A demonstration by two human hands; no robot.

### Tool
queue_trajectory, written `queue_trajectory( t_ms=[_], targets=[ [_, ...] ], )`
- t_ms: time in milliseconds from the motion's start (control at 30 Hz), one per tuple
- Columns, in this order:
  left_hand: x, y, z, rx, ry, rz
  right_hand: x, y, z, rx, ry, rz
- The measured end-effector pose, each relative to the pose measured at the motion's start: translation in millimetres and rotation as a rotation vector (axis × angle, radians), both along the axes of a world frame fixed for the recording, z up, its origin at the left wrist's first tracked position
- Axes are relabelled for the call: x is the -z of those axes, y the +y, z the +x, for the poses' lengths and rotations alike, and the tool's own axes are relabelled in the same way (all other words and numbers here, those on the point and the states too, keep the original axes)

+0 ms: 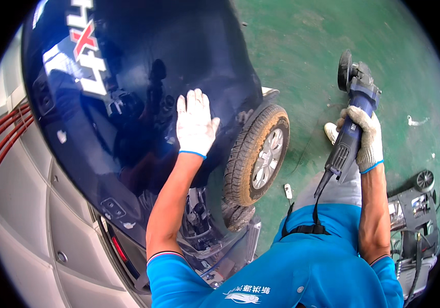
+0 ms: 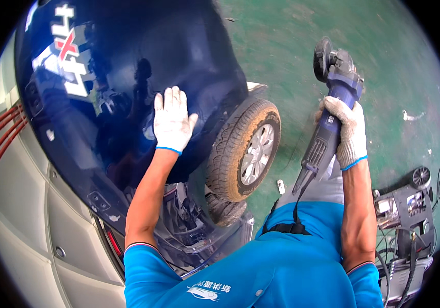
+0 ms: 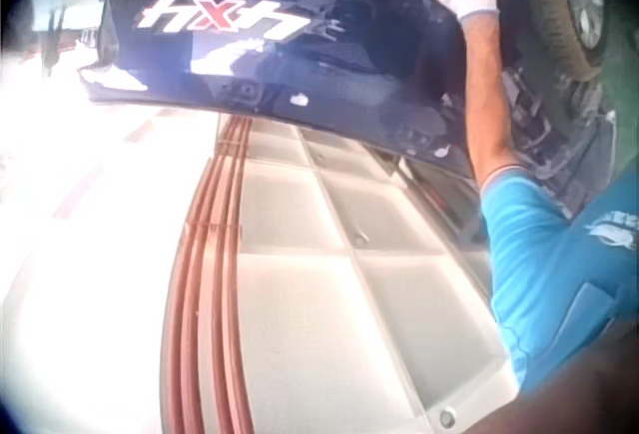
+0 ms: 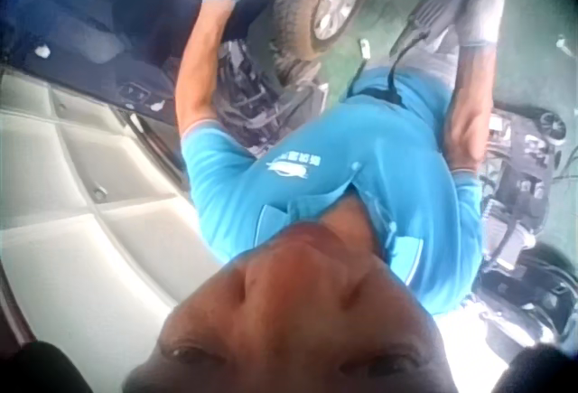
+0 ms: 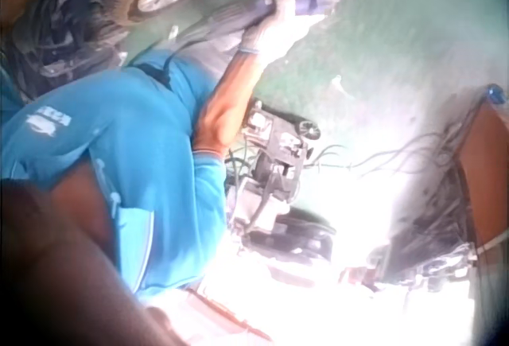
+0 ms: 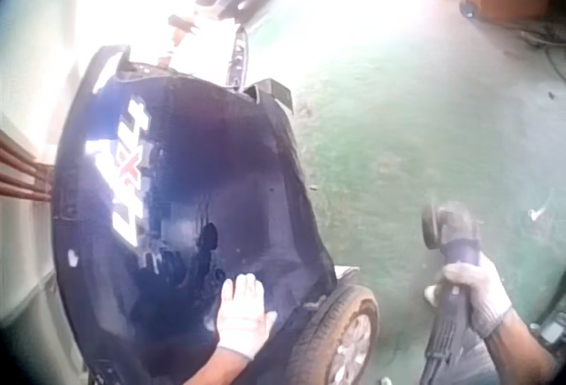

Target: The person uses an angle grinder to smooth the rear quarter panel of a blue pickup truck. They repeatedly grind the surface and wipe away dust with a cloth to inspect the progress, focusing on the area above the rear wheel well.

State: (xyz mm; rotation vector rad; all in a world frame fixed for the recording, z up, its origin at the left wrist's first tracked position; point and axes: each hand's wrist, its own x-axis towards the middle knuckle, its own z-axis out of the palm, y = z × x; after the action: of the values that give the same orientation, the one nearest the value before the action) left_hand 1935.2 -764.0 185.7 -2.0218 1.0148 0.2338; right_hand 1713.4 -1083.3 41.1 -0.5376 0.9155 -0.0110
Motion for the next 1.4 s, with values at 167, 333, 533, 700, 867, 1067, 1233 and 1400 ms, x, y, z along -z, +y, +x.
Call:
queue_trajectory(
  t_ms=[167, 333, 533, 700, 867, 1067, 1233, 1400],
  targets=[
    [65, -2, -17, -0.018, 0.192, 0.152, 5, -15, -6, 0.094, 0.072, 0.025],
    [103, -30, -47, -0.108, 0.181, 0.297, 23, -19, -10, 0.013, 0.134, 0.02],
    [108, -39, -152, -1.488, 0.91, -0.611, 24, 12, 20, -0.269, 0.124, -0.011],
    [128, -86, -160, -1.982, 1.166, -1.783, 27, 79, 59, -0.824, -0.051, -0.43],
    [145, -48, -134, -2.116, 1.156, -1.963, 28, 136, 85, -1.228, -0.111, -0.733],
    [143, -40, -107, -2.059, 1.034, -1.879, 25, 142, 112, -1.223, -0.141, -0.706],
    [144, -46, -90, -2.02, 1.048, -1.874, 20, 135, 132, -1.217, -0.161, -0.723],
    [133, -53, -123, -2.094, 0.935, -1.938, 28, 143, 103, -1.316, -0.163, -0.747]
  ],
)
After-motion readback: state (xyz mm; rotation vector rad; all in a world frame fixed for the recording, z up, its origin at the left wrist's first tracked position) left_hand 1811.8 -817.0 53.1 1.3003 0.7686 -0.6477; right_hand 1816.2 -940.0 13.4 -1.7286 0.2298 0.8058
